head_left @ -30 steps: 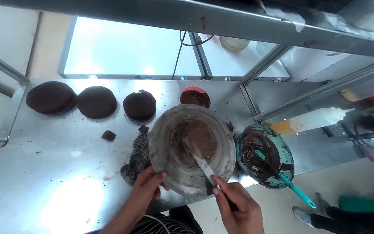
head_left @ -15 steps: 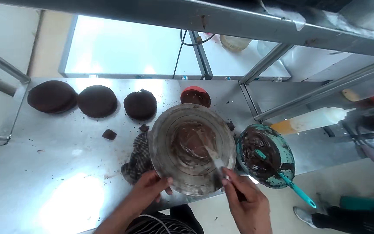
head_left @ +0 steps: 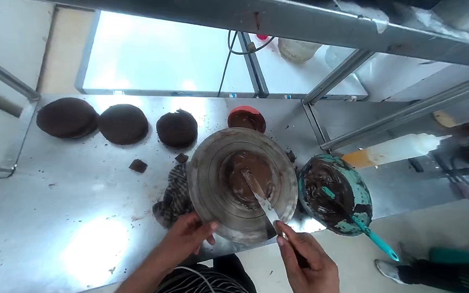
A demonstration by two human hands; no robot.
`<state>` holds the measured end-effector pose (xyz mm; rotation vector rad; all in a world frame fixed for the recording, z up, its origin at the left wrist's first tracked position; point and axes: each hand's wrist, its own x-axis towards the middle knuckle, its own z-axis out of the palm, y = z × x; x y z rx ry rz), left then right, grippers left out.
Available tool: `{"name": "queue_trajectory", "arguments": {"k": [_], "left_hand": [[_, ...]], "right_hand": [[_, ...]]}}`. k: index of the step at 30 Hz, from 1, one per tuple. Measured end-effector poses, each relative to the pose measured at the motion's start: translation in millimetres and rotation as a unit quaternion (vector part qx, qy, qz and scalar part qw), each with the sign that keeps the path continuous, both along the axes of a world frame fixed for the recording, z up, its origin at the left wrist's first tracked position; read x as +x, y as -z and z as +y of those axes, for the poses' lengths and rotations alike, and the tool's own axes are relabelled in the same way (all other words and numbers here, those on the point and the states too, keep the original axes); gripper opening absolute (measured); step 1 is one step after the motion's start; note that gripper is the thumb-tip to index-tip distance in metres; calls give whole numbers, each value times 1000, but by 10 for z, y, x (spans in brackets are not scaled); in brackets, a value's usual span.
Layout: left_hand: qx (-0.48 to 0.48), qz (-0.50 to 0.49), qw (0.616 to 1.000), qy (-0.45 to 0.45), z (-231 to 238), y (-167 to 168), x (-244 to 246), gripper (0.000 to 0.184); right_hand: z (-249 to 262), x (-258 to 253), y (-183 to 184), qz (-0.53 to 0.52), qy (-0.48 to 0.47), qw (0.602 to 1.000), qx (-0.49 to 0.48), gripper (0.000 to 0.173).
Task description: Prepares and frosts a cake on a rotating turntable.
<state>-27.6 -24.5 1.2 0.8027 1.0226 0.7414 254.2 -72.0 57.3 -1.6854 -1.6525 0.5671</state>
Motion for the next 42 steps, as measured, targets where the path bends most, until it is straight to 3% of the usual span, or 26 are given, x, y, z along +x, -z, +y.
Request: {"name": "queue_trajectory", "arguments": {"k": [2, 4, 6, 8, 11, 13, 15, 17, 19, 21, 23, 26, 28, 30, 32, 35, 36, 38, 40, 42], "left_hand": [[-15, 6, 997, -74, 35, -24, 27, 35], [-16, 1, 992, -128, 40, -12, 73, 25], [-3, -10, 998, -61, -3, 9, 56, 18], [-8, -14, 1000, -17, -8, 0, 32, 25], [-17, -10, 994, -107, 24, -18, 71, 26], [-11, -11, 997, -80, -11, -13, 83, 16], [-12, -23, 999, -22, -36, -9, 61, 21], [-17, -15, 998, -63, -16, -16, 69, 26], [-17, -9, 993, -117, -6, -15, 103, 21], [-9, -10, 999, -48, -43, -16, 81, 17], [-16, -19, 999, -20, -52, -19, 62, 26], [-21, -6, 993, -113, -11, -30, 117, 25], [-5, -7, 998, -64, -48, -16, 112, 17], [1, -15, 1000, 22, -70, -12, 80, 23], [-9, -1, 1000, -6, -52, -19, 67, 31], [-15, 26, 991, -130, 33, -18, 85, 34], [-11, 29, 986, -161, 73, -24, 90, 34], [-3, 28, 981, -190, 165, -24, 63, 33], [17, 24, 980, -198, 203, 25, 25, 23], [45, 9, 985, -168, 125, 134, 15, 16]], "right_hand": [[-16, -7, 10, 7, 3, 1000, 0, 28], [-29, -6, 9, 9, 4, 1000, -3, 28], [-27, -3, 14, 9, 4, 1000, -1, 28], [-23, -6, 21, 11, 5, 1000, 2, 28], [-34, -20, 27, 17, 8, 1000, -1, 28], [-43, -28, 26, 22, 10, 1000, -4, 28], [-45, -34, 30, 28, 9, 1000, -5, 28], [-52, -42, 29, 30, 11, 999, -6, 28], [-68, -40, 29, 31, 13, 999, -10, 28], [-66, -37, 28, 33, 12, 999, -10, 29], [-61, -40, 26, 34, 11, 999, -8, 28], [-68, -35, 33, 31, 16, 999, -8, 28], [-57, -35, 39, 30, 19, 999, -7, 28], [-27, -59, 52, 36, 17, 999, -2, 28], [16, -137, 55, 74, -8, 997, -5, 28], [65, -226, -35, 244, -102, 964, -31, 26], [53, -206, -61, 295, -92, 951, -24, 27], [-19, -6, 4, 351, 39, 935, 6, 32], [-100, 377, 301, 321, 215, 922, 21, 35], [-141, 813, 725, 226, 326, 918, 23, 39]]}}
